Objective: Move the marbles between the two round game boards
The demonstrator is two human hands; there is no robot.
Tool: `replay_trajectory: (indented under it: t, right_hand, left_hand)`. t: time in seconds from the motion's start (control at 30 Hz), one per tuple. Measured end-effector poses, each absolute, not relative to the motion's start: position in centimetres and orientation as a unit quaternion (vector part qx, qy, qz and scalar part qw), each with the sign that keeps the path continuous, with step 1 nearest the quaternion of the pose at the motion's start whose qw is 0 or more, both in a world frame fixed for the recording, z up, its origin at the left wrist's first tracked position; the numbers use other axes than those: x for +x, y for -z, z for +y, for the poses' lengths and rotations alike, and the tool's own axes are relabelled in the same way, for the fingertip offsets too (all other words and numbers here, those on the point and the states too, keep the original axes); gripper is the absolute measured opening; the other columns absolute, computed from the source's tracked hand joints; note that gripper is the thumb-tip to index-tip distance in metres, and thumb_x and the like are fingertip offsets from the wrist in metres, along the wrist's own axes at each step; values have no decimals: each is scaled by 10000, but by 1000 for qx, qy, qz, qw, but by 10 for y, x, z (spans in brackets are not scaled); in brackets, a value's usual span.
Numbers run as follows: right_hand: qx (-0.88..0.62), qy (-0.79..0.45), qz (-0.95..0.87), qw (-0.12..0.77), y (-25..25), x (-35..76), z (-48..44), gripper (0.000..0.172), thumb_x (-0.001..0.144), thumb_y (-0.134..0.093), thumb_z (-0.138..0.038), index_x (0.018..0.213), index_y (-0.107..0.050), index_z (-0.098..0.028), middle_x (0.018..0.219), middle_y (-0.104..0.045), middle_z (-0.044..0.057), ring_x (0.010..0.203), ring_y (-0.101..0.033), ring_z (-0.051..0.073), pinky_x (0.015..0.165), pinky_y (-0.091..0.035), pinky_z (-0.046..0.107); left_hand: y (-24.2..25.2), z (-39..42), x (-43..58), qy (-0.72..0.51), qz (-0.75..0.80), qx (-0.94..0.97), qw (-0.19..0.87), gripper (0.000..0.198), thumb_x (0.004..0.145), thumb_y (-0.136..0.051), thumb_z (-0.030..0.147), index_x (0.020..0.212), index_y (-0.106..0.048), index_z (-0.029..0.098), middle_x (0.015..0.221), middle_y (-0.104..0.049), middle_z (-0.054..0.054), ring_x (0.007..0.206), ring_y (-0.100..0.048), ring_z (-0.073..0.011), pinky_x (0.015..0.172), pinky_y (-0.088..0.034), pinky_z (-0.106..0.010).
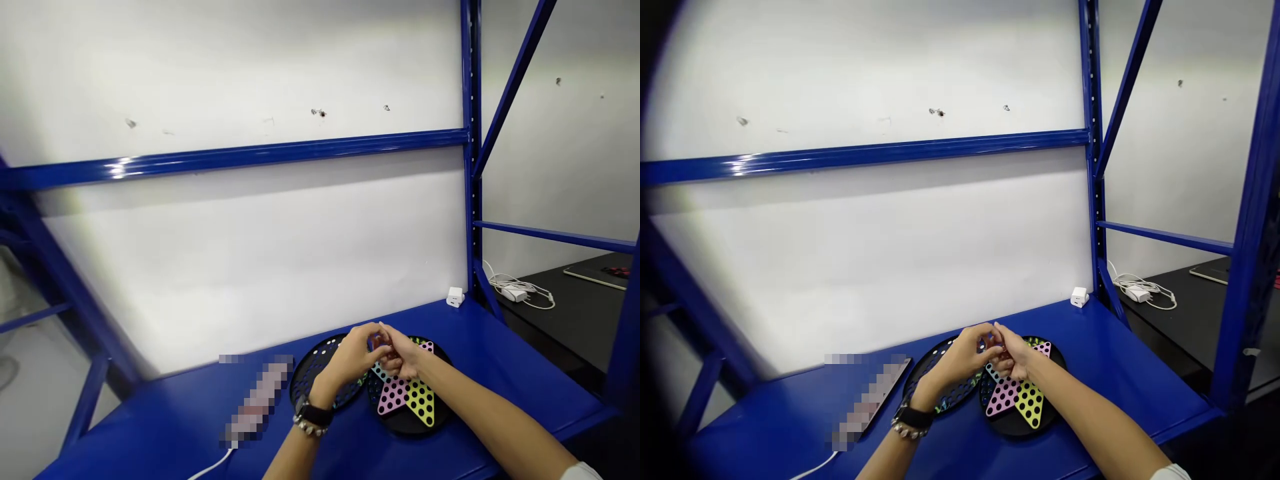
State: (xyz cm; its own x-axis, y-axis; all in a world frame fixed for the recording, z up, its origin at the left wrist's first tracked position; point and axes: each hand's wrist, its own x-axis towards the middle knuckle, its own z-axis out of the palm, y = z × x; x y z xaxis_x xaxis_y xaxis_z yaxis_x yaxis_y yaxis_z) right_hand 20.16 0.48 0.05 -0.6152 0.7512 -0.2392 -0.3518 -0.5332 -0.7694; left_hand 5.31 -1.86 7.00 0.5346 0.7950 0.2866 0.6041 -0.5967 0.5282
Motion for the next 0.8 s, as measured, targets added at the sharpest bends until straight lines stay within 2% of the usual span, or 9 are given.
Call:
replay_trajectory:
  t: [0.07,0.13,0.27,0.43,0.63,0.7,0.8]
  right_hand:
    - [-304,-800,-316,410,0,202,8,476,997,-370,-516,633,-405,-211,422,-335,-92,311,-146,47,340,-93,206]
    - [-317,-764,-305,471,1,206,12,416,1010,-397,-416,650,-417,-209,423,-318,-101,315,-155,50,347,-119,210]
    - [-328,-743,-282,510,2,216,17,414,1023,-365,-388,658,-430,-202,443,-372,-90,322,-188,49,361,-149,214]
    - [-333,-775,-274,462,3,219,18,432,1017,-335,-435,701,-494,-188,465,-414,-77,317,-178,40,357,-117,208]
    - [-328,-802,-319,385,3,215,16,437,1002,-361,-478,737,-530,-174,510,-452,-66,319,-185,29,351,-120,188]
    - [-326,-807,-331,364,3,215,15,439,996,-365,-495,744,-531,-176,511,-457,-66,316,-181,30,346,-115,188]
    - [-324,-811,-357,331,4,212,14,443,985,-373,-520,747,-534,-183,502,-462,-67,309,-168,34,340,-107,190]
  left_hand:
    - [-62,-10,56,-280,417,853,143,142,857,-562,333,879,-636,214,915,-681,-38,845,-605,-183,794,-471,-298]
    - [-51,-3,46,-291,444,840,110,179,895,-500,347,899,-623,217,951,-671,-39,862,-600,-187,811,-469,-313]
    - [-27,6,12,-180,469,853,138,181,847,-521,314,936,-654,229,939,-679,-27,816,-606,-192,745,-469,-302]
    - [-13,8,10,-121,462,868,135,198,815,-516,245,930,-677,234,922,-702,-32,854,-632,-202,758,-459,-291]
    - [-17,6,12,-119,469,867,120,135,742,-574,186,814,-679,229,835,-714,-22,770,-647,-204,692,-451,-297]
    - [-21,6,10,-143,465,866,120,123,780,-573,233,839,-681,228,847,-716,-24,782,-648,-204,703,-466,-302]
    - [-26,4,16,-240,463,846,111,229,878,-513,339,998,-661,212,953,-710,-49,820,-633,-198,757,-489,-322]
